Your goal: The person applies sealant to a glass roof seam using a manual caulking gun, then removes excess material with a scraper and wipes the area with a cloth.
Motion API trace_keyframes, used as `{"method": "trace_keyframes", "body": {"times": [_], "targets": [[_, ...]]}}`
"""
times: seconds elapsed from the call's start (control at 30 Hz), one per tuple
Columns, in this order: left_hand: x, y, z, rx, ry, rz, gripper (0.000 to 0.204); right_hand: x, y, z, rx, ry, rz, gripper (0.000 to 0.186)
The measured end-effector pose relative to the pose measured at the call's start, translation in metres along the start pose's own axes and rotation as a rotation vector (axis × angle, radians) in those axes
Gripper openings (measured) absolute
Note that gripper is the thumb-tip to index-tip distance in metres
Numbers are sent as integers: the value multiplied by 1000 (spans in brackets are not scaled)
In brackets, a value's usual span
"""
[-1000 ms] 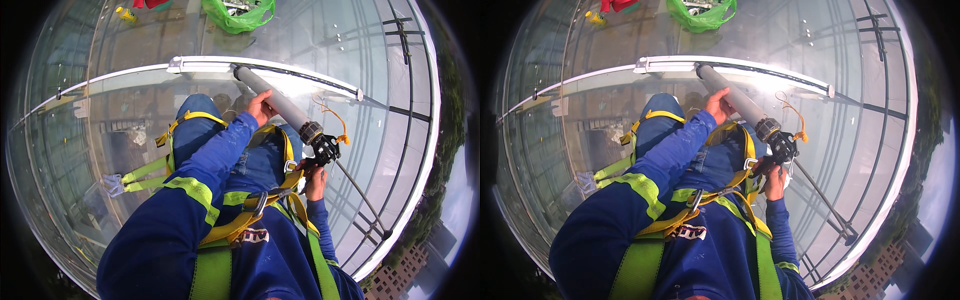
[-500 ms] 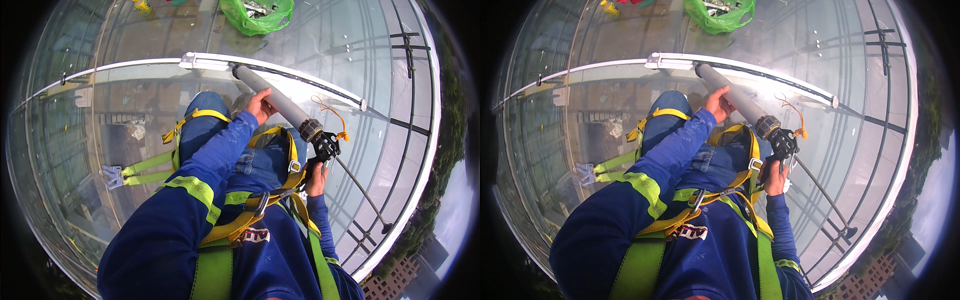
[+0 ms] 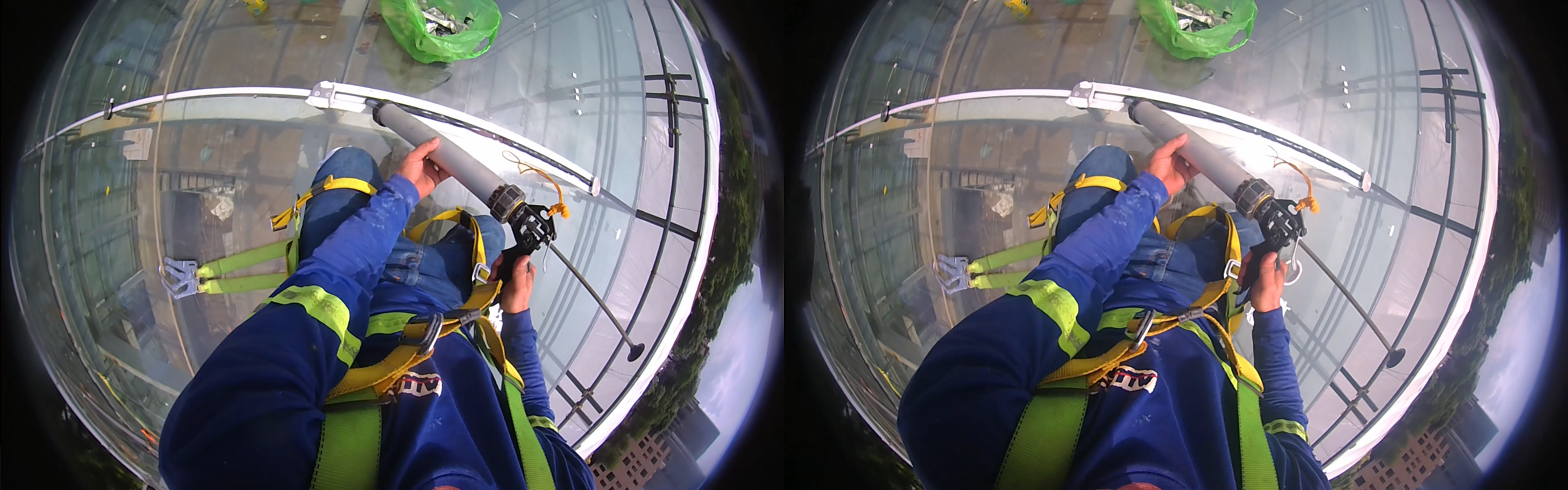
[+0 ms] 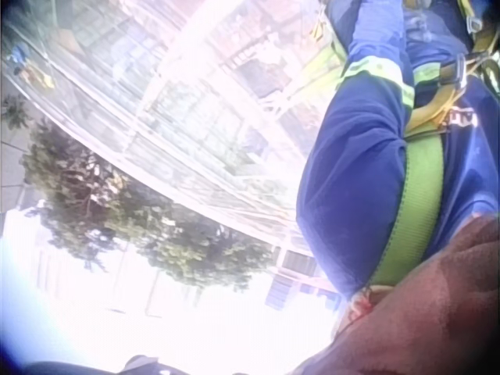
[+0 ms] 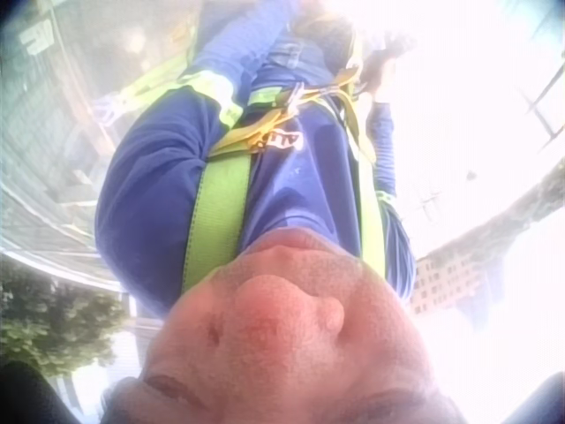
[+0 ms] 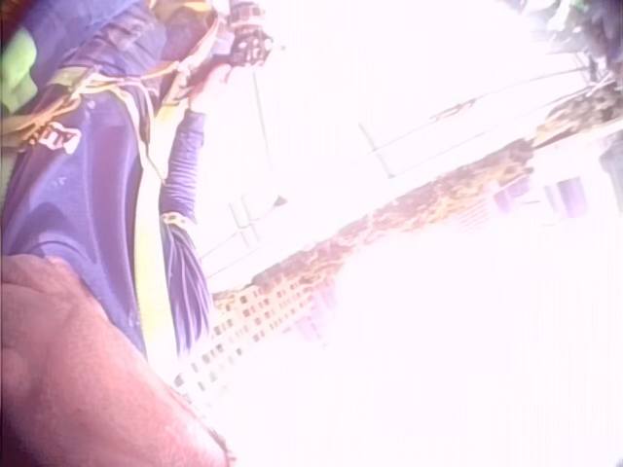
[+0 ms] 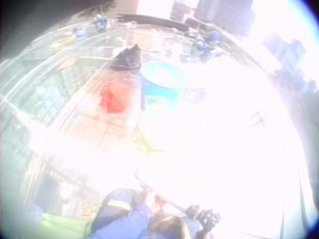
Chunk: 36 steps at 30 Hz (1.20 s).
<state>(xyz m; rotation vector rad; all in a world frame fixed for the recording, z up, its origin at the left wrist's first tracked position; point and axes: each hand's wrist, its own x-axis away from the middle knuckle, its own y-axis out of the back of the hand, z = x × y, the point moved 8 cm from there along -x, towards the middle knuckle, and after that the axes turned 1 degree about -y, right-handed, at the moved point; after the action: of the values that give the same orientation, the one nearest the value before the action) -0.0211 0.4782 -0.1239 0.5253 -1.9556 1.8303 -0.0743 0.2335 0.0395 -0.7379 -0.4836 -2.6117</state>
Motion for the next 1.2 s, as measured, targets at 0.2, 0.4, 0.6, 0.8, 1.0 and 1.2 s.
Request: {"method": "trace_keyframes", "body": {"times": [0.2,0.4,0.6,0.8,1.0,1.2], "targets": [[4,1,-20,28,-16,-37,29,-7,-14,22,-130,22,32,80],[10,-4,-41,43,-20,-33,30,-8,-32,37,-259,49,-39,78],[15,-5,-57,72,-45,-33,32,-13,-34,42,-136,-22,79,80],[20,-5,-71,92,-72,-68,31,-16,-56,51,-399,-9,71,87],[25,-1,-82,72,-84,-94,29,-19,-62,50,-342,-30,155,85],[31,-6,-90,53,-85,-115,30,-18,-66,53,-327,-34,97,87]]}}
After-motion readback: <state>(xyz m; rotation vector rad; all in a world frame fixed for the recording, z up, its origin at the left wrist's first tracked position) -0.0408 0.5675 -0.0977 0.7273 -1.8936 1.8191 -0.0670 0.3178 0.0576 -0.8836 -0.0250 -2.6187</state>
